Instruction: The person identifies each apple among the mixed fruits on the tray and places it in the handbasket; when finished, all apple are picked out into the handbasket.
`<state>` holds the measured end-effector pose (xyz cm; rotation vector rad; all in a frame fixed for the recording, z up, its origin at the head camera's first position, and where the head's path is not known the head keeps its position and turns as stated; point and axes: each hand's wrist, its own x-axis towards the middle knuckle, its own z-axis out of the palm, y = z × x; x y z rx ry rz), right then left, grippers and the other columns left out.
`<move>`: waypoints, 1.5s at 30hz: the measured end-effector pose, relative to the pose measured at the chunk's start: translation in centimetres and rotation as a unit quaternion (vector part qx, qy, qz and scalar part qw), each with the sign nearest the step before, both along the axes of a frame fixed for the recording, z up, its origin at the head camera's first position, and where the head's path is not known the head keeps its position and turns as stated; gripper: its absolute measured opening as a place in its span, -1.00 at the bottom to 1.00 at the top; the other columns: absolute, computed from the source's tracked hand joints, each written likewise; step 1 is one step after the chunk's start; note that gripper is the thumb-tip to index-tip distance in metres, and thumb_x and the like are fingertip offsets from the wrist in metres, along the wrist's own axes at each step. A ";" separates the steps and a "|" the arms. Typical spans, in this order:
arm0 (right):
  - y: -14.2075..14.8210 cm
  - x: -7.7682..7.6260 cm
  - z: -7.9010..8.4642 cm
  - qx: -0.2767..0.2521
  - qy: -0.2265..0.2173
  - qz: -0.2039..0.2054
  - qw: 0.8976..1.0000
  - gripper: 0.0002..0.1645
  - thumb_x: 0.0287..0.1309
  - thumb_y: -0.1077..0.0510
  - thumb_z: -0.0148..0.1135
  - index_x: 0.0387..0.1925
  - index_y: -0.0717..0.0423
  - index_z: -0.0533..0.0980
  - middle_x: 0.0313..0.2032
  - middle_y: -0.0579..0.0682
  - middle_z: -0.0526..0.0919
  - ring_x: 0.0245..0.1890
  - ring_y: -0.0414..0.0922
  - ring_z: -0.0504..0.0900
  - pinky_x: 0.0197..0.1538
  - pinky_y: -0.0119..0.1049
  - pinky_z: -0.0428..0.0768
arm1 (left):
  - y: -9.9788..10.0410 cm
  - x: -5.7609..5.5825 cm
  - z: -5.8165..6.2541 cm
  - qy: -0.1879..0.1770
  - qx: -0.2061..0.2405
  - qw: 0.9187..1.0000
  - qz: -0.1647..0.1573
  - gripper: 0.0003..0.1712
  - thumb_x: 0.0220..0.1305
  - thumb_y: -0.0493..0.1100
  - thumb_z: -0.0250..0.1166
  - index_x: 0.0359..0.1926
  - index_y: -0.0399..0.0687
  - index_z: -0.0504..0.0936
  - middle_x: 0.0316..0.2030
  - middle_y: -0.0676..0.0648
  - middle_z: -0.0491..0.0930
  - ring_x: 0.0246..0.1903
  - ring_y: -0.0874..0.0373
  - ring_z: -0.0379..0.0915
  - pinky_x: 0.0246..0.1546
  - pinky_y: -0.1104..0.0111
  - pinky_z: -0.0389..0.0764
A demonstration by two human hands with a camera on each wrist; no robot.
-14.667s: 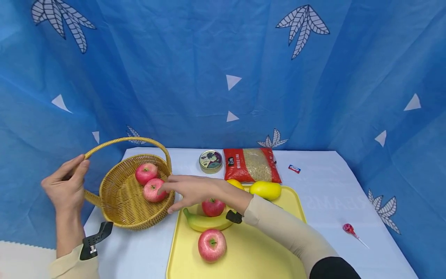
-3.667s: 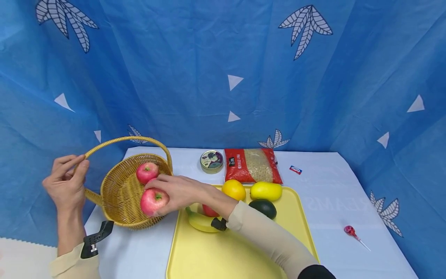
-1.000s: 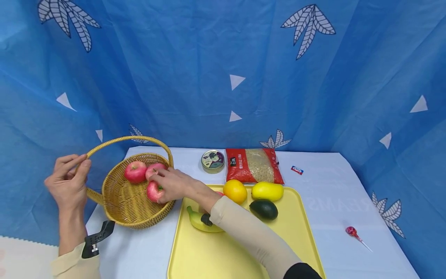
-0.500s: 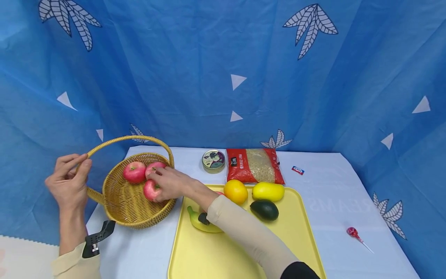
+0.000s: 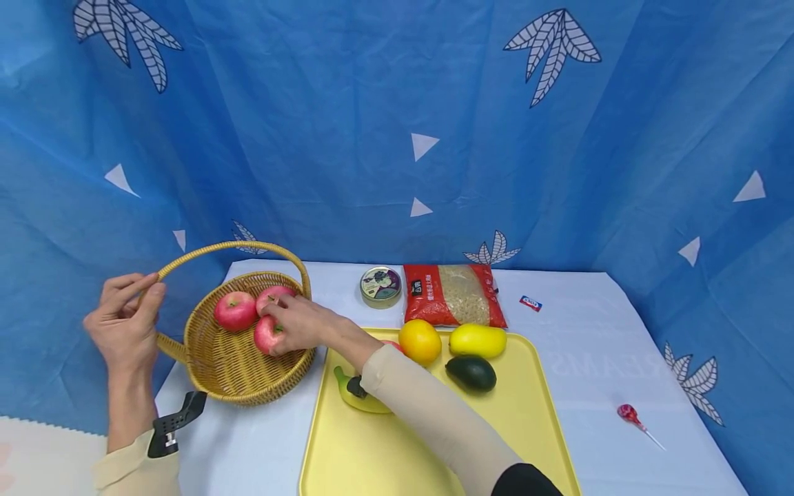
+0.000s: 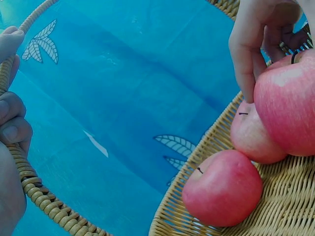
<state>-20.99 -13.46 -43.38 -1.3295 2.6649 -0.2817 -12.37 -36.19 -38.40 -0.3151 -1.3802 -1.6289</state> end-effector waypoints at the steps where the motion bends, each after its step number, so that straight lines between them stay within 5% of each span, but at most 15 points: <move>1: -0.1 0.0 -0.1 0.001 0.000 -0.001 1.000 -0.05 0.06 -0.42 0.38 0.44 -0.33 0.26 0.34 -0.11 0.31 0.24 -0.18 0.40 0.30 -0.35 0.39 | 0.0 0.0 0.0 0.001 0.001 1.000 -0.001 -0.77 0.11 -0.64 0.33 -0.19 -0.79 0.58 -0.27 -0.16 0.59 -0.70 0.27 0.25 -0.68 0.58 0.23; 17: -0.3 -0.2 0.3 0.026 -0.020 0.018 0.999 -0.28 0.20 -0.21 0.36 0.37 -0.35 0.36 0.30 -0.09 0.34 0.08 -0.25 0.48 0.17 -0.39 0.46 | -0.2 -0.1 -0.1 0.001 -0.001 1.000 -0.001 -0.77 0.12 -0.63 0.33 -0.18 -0.79 0.58 -0.26 -0.16 0.59 -0.69 0.27 0.27 -0.68 0.58 0.24; 25: -0.3 0.0 0.1 0.044 0.006 0.012 0.999 -0.27 0.23 -0.19 0.34 0.39 -0.37 0.31 0.28 -0.10 0.34 0.08 -0.23 0.49 0.15 -0.39 0.48 | 0.0 0.0 -0.1 0.003 0.000 1.000 0.001 -0.78 0.11 -0.64 0.32 -0.18 -0.78 0.59 -0.26 -0.16 0.59 -0.67 0.27 0.28 -0.66 0.59 0.27; 37: 0.2 0.2 0.4 0.024 -0.017 -0.004 1.000 -0.20 0.15 -0.22 0.42 0.39 -0.36 0.32 0.35 -0.08 0.28 0.22 -0.22 0.43 0.23 -0.38 0.45 | 0.0 0.0 -0.2 -0.004 0.001 1.000 0.004 -0.78 0.12 -0.64 0.32 -0.18 -0.77 0.59 -0.27 -0.15 0.60 -0.65 0.26 0.28 -0.65 0.59 0.26; 45: 0.5 0.0 0.6 -0.002 -0.024 0.009 1.000 -0.26 0.14 -0.16 0.44 0.33 -0.31 0.37 0.26 -0.11 0.33 0.13 -0.27 0.42 0.18 -0.45 0.44 | -0.1 0.0 -0.2 0.001 -0.004 1.000 0.004 -0.77 0.12 -0.64 0.32 -0.18 -0.78 0.59 -0.26 -0.15 0.59 -0.67 0.27 0.30 -0.64 0.59 0.29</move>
